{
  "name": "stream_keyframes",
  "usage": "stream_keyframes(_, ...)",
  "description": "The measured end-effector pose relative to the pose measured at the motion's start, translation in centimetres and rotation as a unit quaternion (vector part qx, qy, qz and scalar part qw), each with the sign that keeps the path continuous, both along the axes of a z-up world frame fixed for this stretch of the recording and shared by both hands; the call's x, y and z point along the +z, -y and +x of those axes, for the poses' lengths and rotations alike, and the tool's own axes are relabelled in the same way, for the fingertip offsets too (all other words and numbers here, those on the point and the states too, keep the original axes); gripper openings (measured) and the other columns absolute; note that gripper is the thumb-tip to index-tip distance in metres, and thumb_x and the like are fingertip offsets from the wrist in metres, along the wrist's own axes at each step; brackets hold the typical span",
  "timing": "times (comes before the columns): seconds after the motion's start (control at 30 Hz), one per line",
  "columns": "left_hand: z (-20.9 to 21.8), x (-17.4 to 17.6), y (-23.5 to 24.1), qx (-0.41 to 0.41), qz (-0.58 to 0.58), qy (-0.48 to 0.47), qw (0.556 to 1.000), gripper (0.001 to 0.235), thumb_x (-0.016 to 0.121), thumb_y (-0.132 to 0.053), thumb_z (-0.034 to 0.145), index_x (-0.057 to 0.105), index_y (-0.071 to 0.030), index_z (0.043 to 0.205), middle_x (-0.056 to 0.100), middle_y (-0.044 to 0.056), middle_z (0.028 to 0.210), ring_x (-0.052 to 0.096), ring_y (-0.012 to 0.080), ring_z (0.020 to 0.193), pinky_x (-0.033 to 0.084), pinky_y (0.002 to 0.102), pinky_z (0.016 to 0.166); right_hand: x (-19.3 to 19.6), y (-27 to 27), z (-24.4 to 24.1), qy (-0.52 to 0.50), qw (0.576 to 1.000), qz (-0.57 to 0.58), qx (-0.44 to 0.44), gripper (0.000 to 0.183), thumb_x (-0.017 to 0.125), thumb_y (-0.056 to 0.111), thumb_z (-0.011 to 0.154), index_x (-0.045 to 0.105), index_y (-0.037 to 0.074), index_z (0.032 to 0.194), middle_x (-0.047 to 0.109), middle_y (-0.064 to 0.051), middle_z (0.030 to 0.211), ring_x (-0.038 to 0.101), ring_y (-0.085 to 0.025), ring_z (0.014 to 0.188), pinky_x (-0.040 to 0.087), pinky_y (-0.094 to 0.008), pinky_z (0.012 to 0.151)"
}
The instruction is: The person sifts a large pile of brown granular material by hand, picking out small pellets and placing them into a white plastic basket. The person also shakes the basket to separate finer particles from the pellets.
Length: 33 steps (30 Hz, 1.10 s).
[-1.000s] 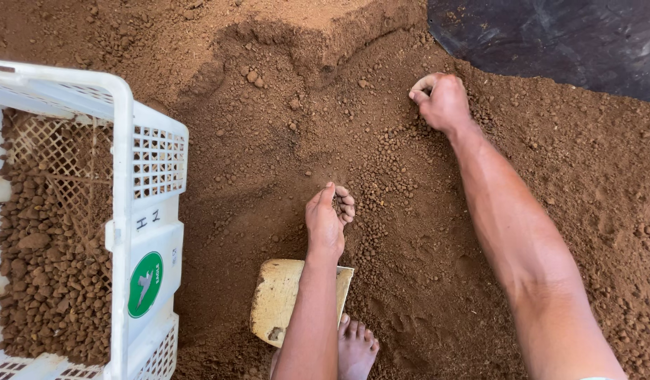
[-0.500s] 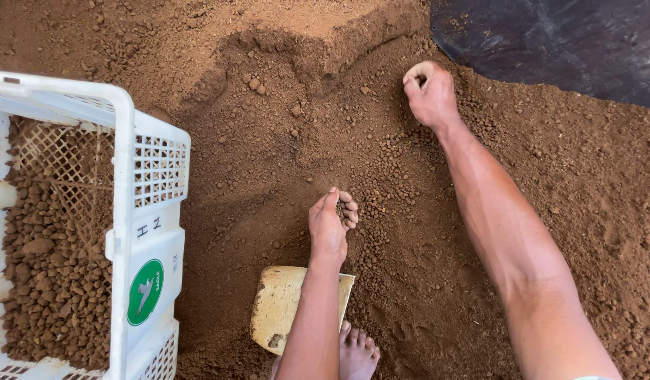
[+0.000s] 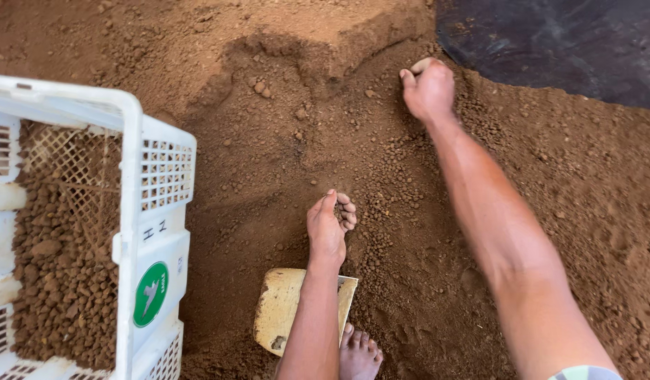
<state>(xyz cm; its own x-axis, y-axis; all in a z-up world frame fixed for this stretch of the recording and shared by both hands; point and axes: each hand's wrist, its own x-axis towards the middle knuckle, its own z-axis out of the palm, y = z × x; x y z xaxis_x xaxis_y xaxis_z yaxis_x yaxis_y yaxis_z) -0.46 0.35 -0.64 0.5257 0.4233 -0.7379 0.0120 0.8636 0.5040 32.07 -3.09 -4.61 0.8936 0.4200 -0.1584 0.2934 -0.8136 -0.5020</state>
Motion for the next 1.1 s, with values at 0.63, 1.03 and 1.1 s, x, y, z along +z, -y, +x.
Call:
stream_keyframes(0.63,6.0,2.3,9.0,-0.091,-0.159,0.038,0.982,0.025,0.053,-0.031,0.104,0.064,-0.009,0.101,0.068,0.002,0.086,0.064,0.0131,0.070,0.048,0.028,0.054,21.0,12.1,-16.2,-0.033,0.923,-0.120,0.364,0.018,0.069,0.009,0.076,0.070,0.000,0.091,0.069,-0.023,0.104,0.071,-0.039,0.077,0.058,-0.050,0.062)
stream_keyframes(1.03,6.0,8.4,15.3,-0.224,-0.150,0.126,0.955,0.028,0.053,-0.027,0.106,0.059,-0.006,0.087,0.059,0.007,0.076,0.051,0.0128,0.058,0.038,0.023,0.048,29.7,35.1,-20.7,0.165,0.985,-0.011,-0.042,0.008,0.075,0.009,0.097,0.075,0.008,0.104,0.074,-0.009,0.098,0.072,-0.021,0.088,0.060,-0.035,0.079)
stream_keyframes(1.1,5.8,9.9,16.3,-0.235,-0.150,0.127,0.952,0.029,0.053,-0.028,0.106,0.057,-0.007,0.086,0.058,0.007,0.076,0.050,0.0128,0.057,0.038,0.022,0.048,30.8,40.5,-22.8,0.166,0.969,-0.018,-0.185,0.011,0.075,0.004,0.101,0.076,0.006,0.111,0.072,-0.009,0.101,0.067,-0.016,0.085,0.056,-0.030,0.074)
